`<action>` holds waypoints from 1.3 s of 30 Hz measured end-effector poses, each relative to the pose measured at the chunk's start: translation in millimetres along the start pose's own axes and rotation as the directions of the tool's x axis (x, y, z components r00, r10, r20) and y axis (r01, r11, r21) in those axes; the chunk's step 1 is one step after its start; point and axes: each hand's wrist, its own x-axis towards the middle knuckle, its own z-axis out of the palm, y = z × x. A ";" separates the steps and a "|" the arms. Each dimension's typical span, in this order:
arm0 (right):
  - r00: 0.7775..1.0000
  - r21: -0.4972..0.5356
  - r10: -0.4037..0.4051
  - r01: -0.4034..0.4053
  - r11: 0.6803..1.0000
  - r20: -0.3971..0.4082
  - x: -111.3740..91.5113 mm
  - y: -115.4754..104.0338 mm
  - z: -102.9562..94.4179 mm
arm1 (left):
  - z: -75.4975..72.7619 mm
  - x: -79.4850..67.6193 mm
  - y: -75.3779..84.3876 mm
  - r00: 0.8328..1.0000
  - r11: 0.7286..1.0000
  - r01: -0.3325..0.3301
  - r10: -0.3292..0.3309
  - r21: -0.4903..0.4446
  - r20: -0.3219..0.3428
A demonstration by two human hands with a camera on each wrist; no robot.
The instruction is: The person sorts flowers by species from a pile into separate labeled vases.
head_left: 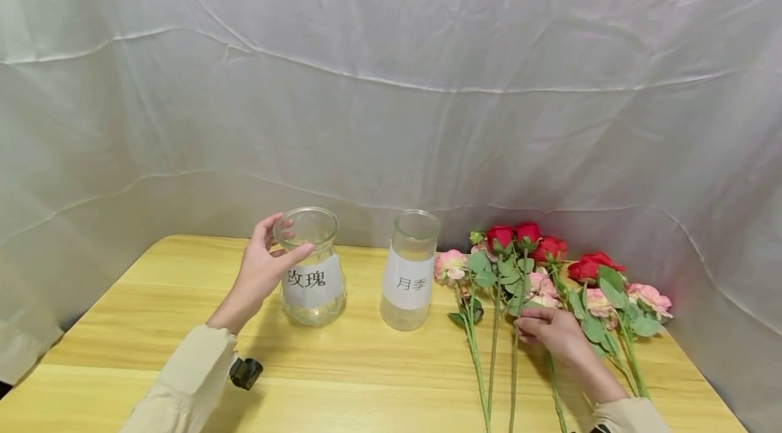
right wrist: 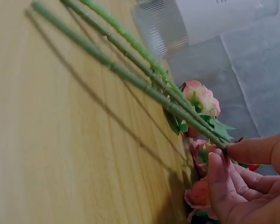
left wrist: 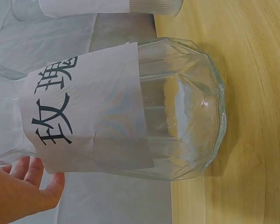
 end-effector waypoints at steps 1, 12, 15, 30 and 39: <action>1.000 0.007 0.001 -0.001 1.000 0.007 -0.1 0.4 0.0 | 0.0 0.0 -0.2 1.000 1.000 -0.001 0.001 -0.001 0.000; 0.996 0.126 -0.056 0.047 0.991 0.070 -6.5 -4.7 0.2 | 0.9 0.7 -1.6 1.000 1.000 -0.015 0.015 0.025 0.002; 0.995 0.169 -0.072 0.060 0.984 0.068 -9.5 -7.2 0.1 | 1.5 1.3 -2.2 1.000 0.999 -0.015 0.015 0.031 0.007; 0.950 0.603 -0.311 0.228 0.764 0.036 -22.9 -16.7 9.5 | -0.8 1.6 -4.0 0.999 0.998 -0.040 0.040 0.039 -0.005; 0.896 0.794 -0.428 0.343 0.502 -0.117 -25.8 -27.4 27.8 | -0.3 0.6 -5.3 0.999 0.998 -0.032 0.033 0.047 -0.013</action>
